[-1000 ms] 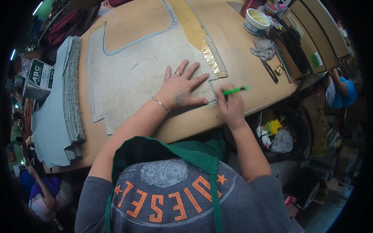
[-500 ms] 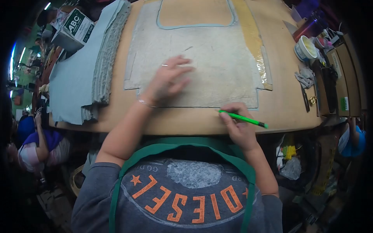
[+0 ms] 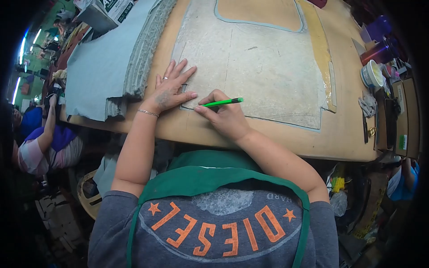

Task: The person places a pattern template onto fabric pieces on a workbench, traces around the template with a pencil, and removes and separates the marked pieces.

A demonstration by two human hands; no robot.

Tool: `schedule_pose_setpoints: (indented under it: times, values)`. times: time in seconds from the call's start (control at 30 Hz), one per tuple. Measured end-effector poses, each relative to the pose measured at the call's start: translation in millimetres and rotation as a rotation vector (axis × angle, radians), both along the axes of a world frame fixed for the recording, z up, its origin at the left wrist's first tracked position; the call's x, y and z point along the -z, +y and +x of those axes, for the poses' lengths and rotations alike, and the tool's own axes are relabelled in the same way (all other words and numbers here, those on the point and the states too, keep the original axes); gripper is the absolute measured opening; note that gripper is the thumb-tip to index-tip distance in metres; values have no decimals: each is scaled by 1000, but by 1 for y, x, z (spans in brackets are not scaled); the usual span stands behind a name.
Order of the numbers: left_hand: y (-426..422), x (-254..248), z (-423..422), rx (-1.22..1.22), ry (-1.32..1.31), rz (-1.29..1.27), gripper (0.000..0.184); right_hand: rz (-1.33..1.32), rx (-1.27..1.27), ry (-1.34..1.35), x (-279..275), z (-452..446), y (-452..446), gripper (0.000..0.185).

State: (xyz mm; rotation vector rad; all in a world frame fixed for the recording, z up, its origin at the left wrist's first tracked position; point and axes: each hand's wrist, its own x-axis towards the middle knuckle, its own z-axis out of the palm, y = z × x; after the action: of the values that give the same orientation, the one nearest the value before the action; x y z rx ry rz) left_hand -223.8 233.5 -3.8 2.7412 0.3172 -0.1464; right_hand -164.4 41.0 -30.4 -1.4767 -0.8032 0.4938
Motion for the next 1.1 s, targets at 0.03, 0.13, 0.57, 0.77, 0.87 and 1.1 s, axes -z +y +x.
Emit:
schedule_pose_setpoints:
  times: [0.03, 0.13, 0.57, 0.77, 0.87, 1.1]
  values:
    - [0, 0, -1, 8, 4, 22, 82, 6, 4, -35, 0, -2, 4, 20]
    - [-1, -2, -2, 23, 22, 70, 88, 16, 14, -162, 3, -5, 14, 21]
    - [-6, -10, 3, 27, 87, 84, 97, -172, 134, -5, -18, 51, -116, 14]
    - [-6, -9, 3, 35, 87, 97, 97, -216, 404, 107, -28, 91, -242, 9]
    - [-6, -10, 5, 31, 84, 84, 95, -81, 427, 88, -33, 92, -252, 10]
    - [8, -6, -6, -27, -26, -90, 82, -79, 160, 147, -34, 41, -111, 11]
